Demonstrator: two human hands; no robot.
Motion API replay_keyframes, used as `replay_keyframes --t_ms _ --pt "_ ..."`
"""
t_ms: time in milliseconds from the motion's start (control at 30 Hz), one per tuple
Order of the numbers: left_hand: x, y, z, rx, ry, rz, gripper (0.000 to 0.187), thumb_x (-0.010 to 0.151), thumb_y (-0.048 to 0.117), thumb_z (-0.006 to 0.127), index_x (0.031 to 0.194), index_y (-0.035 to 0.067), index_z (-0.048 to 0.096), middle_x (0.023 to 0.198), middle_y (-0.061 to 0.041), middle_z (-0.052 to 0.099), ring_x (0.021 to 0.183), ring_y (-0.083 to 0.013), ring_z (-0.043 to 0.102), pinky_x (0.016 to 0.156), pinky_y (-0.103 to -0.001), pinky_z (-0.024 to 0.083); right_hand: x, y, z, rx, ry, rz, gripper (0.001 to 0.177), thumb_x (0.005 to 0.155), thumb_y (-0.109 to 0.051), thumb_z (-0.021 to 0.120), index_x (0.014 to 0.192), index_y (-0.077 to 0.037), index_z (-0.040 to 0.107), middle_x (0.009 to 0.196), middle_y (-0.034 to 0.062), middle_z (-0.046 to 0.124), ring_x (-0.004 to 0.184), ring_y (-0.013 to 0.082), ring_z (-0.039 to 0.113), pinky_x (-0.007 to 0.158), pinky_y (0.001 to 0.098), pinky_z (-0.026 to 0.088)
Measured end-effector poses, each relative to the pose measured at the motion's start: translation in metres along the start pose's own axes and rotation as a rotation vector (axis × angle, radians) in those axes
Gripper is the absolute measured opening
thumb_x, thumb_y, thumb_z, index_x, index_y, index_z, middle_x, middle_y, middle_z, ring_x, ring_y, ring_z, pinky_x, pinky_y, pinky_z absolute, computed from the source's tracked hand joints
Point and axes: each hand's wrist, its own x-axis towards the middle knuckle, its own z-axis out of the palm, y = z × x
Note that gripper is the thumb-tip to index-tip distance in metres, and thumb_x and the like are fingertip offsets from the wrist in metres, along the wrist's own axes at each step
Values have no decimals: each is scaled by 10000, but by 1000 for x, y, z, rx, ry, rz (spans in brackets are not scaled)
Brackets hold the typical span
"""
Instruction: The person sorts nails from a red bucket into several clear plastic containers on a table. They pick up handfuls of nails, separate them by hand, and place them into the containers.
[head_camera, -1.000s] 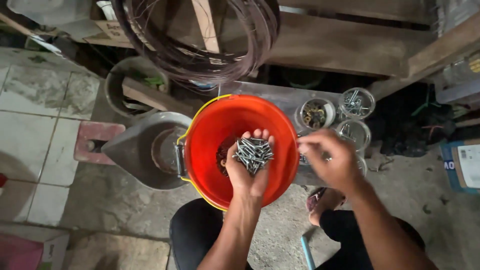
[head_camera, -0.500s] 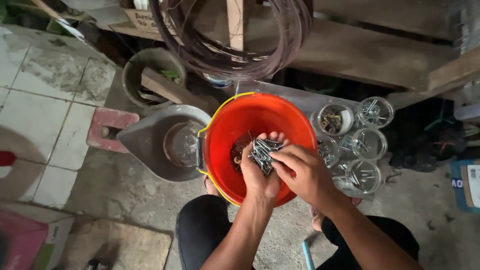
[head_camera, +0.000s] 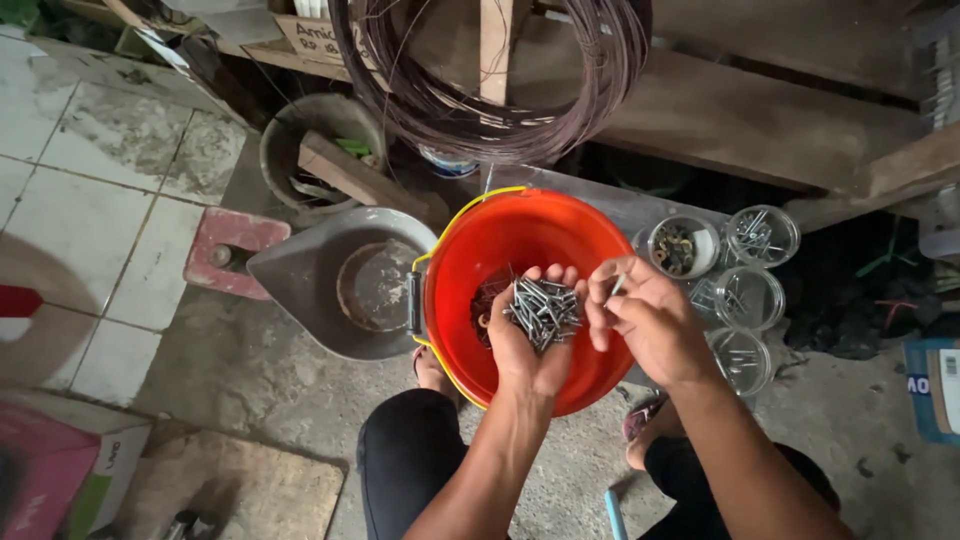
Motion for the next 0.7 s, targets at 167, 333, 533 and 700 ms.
replay_keyframes --t_ms 167,333,533,700 --pt "11 -4 -16 40 -9 17 304 974 273 522 1063 26 674 1066 -228 740 1115 -400 706 938 -556 585 1 -15 26 -830 -44 -188 227 873 -103 755 1093 -52 781 741 56 624 702 145 609 630 311 546" --pt "12 -5 -19 66 -15 21 305 975 264 509 1074 29 676 1077 -217 743 1129 -400 702 870 -496 595 6 -11 42 -1160 -50 -367 140 872 -117 777 1009 -127 803 820 54 644 736 209 693 680 320 588" --pt "4 -2 -12 26 -30 1 298 983 258 509 1079 27 672 1071 -219 741 1130 -392 698 920 -499 591 9 -30 41 -918 19 -295 96 873 -145 794 960 -117 825 916 30 753 673 105 628 637 248 545" --pt "7 -2 -13 54 -37 9 299 976 274 515 1064 44 685 1063 -199 751 1088 -371 713 850 -474 603 8 -40 52 -844 22 -216 117 894 -142 774 983 -106 841 964 51 820 749 107 713 679 287 585"
